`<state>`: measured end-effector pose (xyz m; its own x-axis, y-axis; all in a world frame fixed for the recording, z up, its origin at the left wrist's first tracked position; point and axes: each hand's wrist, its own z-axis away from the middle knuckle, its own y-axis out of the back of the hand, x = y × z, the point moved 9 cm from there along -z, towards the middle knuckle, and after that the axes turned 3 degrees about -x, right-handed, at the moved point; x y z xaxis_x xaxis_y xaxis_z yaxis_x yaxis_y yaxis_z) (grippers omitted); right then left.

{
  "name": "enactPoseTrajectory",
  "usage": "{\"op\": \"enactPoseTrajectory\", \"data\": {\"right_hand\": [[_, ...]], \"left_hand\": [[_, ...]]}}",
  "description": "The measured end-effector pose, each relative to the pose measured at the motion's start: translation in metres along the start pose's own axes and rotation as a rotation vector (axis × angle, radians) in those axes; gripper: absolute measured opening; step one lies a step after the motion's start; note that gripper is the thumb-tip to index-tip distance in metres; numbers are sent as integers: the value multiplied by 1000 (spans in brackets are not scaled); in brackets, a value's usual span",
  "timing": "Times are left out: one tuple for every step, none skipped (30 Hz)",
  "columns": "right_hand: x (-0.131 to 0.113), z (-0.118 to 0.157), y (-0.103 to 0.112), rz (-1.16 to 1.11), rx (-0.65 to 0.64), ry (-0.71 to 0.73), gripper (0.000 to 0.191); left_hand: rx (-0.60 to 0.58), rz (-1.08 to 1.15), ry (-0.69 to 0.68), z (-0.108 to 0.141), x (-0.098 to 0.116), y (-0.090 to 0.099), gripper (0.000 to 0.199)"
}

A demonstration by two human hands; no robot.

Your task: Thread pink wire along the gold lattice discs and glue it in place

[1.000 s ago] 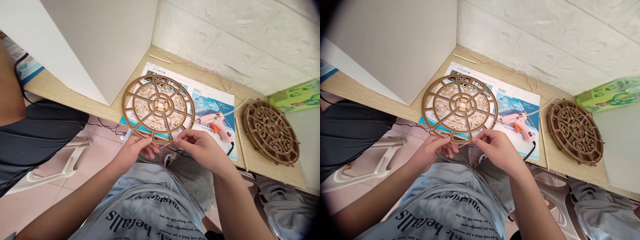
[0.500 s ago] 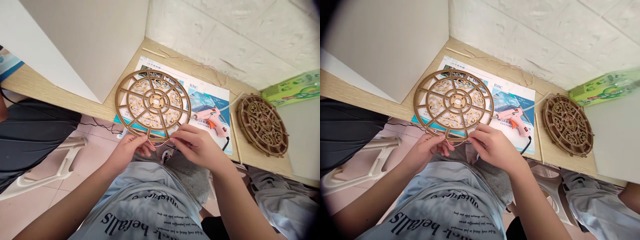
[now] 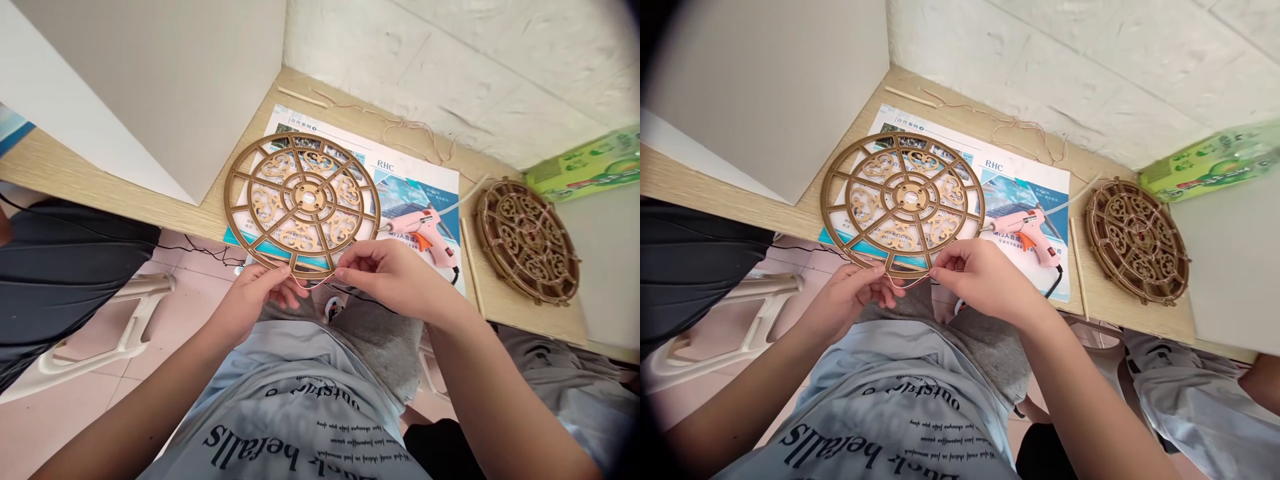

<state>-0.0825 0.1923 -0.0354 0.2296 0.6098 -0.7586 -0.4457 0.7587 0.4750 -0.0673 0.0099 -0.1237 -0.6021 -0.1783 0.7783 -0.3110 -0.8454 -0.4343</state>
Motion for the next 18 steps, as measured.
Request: {"op": "enactPoseTrajectory", "data": {"right_hand": [[0,0,1,-3,10,-4,21],[1,-1,1,-8,20,-11,21],[1,-1,2,-15,28,-20,21],[2,-1,2,-24,38,-30,21],[3,-1,3,-36,45,-43,22],[5,-1,3,-52,46,-57,23],[6,-1,3,-73,40,-69,24],[7,-2,3,-97,32,-75,24],[7,-2,2,-120,17,-75,24],[7,-2,1,-140,3,-72,24],[7,-3,0,-156,-9,-67,24],[7,-3,0,-168,-15,-62,24],[7,-2,0,-175,-16,-59,23],[8,-2,0,-178,-17,-62,24],[8,-2,0,-178,-19,-69,25],[9,-2,0,-177,-25,-78,26],[10,-2,0,-176,-34,-88,28],[11,-2,-1,-177,-39,-95,29]], "left_hand": [[-3,0,4,0,-1,0,42],[-6,0,8,0,-1,0,42],[-6,0,12,0,-1,0,42],[-6,1,16,-1,-2,-1,42],[-5,3,17,-1,-2,-1,42],[-7,7,18,-1,-2,-1,42],[-10,11,16,-1,-2,-1,42],[-15,15,13,-1,-2,-2,42],[-20,17,9,-2,-1,-2,42],[-25,19,7,-2,-1,-3,42],[-25,20,6,-2,-1,-3,42],[-26,21,7,-1,-1,-2,41],[-24,24,7,-1,-1,-2,41],[-25,25,7,-1,-1,-2,41],[-26,25,5,-1,-1,-2,42],[-29,22,2,-1,0,-2,42],[-31,18,-1,-1,0,-2,43],[-33,14,-3,-1,0,-2,43]]}}
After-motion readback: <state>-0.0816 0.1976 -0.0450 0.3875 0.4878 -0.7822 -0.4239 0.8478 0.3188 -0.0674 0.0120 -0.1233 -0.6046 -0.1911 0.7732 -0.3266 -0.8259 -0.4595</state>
